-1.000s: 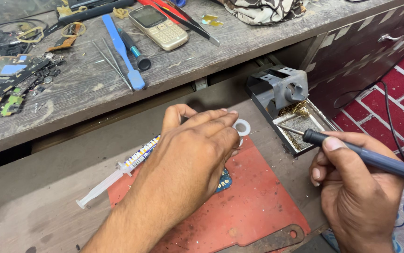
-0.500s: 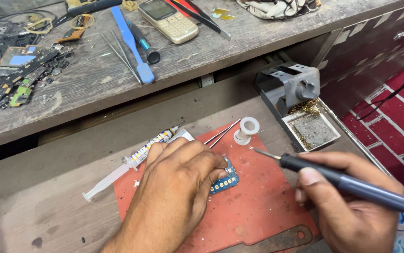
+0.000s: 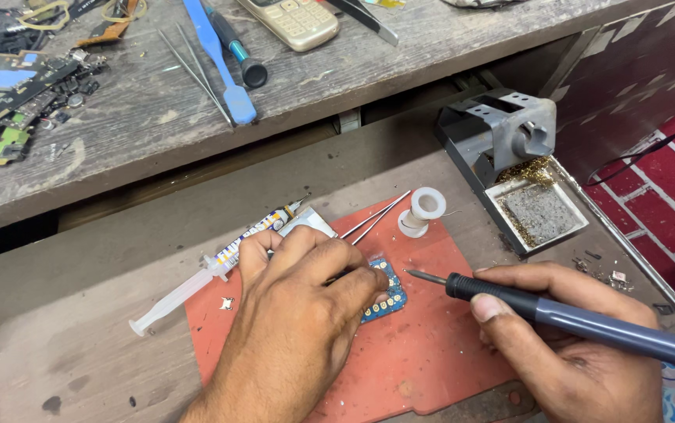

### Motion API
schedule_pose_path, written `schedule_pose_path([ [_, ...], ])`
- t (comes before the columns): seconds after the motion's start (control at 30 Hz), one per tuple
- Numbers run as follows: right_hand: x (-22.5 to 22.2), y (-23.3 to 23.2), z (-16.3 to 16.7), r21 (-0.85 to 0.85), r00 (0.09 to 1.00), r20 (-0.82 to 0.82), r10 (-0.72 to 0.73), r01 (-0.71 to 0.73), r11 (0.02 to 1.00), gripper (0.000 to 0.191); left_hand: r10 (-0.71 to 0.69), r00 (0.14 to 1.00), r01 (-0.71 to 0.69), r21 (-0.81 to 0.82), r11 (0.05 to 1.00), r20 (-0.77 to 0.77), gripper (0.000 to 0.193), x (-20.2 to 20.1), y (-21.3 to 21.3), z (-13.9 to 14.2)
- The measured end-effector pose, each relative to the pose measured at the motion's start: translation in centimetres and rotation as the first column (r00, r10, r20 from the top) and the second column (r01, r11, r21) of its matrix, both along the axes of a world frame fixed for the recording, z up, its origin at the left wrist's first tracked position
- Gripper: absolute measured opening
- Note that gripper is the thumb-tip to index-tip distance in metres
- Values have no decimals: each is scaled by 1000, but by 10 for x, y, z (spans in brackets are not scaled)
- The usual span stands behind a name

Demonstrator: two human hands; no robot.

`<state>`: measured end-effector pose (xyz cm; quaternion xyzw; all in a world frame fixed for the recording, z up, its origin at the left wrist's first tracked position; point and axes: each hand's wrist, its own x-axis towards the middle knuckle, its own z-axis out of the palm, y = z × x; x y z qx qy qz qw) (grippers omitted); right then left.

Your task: The person uses a soldering iron and tweezers to remove a component from a blue circuit board, then solders new connections onto the board. The person cleans the soldering iron tip on a sponge and applies solder wire to the board.

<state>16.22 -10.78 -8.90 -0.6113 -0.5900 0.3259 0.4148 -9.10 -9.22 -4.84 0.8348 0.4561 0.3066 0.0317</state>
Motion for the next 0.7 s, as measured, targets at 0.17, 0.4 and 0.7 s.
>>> schedule_pose_path([
  [0.17,1,2,-2,32,999,-29,45,-44,999,25,15,999,-16,36,999,44,11,1,1,0],
  [0.4,4,0,-8,68,996,-29,82,-79,995,26,20,998,-22,30,999,59,9,4,2,0],
  [0.7,3,0,-8,103,995,-6,95,-94,990,26,17,999,-17,3,1000,39,12,5,3,-4],
])
